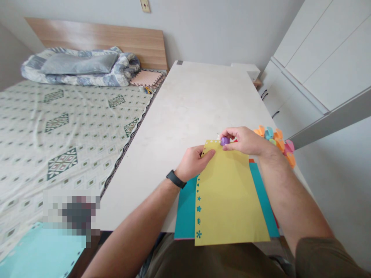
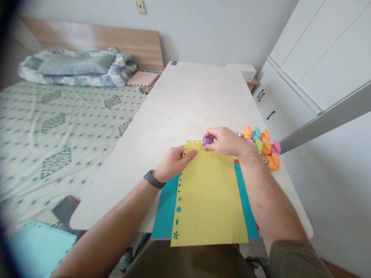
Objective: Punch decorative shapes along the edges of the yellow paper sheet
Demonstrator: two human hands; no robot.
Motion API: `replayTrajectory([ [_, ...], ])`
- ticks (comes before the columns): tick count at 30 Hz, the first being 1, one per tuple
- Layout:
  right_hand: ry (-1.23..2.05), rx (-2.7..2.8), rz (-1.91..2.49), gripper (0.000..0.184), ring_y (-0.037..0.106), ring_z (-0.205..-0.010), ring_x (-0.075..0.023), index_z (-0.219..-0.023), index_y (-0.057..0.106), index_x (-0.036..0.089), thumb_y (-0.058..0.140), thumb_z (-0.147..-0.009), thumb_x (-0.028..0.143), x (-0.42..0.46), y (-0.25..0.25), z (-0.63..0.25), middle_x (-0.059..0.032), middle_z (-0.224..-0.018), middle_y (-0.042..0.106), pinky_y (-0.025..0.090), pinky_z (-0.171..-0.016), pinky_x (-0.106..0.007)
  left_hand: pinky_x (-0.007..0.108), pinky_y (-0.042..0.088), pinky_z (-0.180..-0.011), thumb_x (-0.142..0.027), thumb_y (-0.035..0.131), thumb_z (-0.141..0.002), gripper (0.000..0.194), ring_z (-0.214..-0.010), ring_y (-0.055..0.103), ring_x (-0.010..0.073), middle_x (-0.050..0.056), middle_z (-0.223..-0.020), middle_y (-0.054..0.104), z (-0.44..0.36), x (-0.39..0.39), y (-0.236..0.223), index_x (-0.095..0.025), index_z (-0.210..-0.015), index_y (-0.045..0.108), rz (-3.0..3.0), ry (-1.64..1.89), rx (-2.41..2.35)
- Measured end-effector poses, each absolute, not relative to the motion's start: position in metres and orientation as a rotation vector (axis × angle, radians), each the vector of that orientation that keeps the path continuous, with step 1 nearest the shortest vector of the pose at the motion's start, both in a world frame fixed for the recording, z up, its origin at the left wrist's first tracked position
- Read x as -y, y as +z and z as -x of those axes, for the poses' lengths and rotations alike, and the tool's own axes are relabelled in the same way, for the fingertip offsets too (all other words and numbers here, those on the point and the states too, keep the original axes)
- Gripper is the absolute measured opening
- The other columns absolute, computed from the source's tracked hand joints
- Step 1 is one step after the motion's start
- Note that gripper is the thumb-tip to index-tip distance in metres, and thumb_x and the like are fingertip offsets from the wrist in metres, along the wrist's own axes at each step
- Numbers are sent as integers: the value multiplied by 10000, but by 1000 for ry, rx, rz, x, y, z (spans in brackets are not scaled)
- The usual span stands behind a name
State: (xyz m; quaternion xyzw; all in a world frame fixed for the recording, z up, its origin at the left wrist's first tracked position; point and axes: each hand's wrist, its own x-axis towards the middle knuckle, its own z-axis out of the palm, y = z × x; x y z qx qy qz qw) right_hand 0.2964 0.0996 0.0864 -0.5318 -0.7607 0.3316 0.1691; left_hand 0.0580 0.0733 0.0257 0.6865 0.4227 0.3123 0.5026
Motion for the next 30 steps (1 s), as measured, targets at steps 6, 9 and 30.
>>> replayTrajectory([
  [6,959,2152,1501,283,667,-879,-205,-1038,754,208,760,-776,316,-100,85,-297,-32,-966,766,485,-811,-331,231,417,-525,-555,576,-948,443,-630,599,154,32,-755,703,-57,-74,23,-146,-881,735,-1674,772,-1009],
  [9,964,2149,1490,274,666,-885,-207,-1025,750,209,765,-776,323,-100,85,-296,-32,-965,765,485,-818,-334,231,431,-538,-570,604,-934,451,-657,619,162,37,-779,720,-58,-74,24,-142,-886,737,-1664,773,-1014],
  [30,865,2236,1424,262,661,-815,-179,-997,753,217,677,-757,142,-100,73,-282,-12,-904,762,462,-747,-290,311,591,-792,-544,827,-800,513,-1004,752,267,73,-1097,812,-75,-83,19,-198,-1176,788,-1534,797,-999],
])
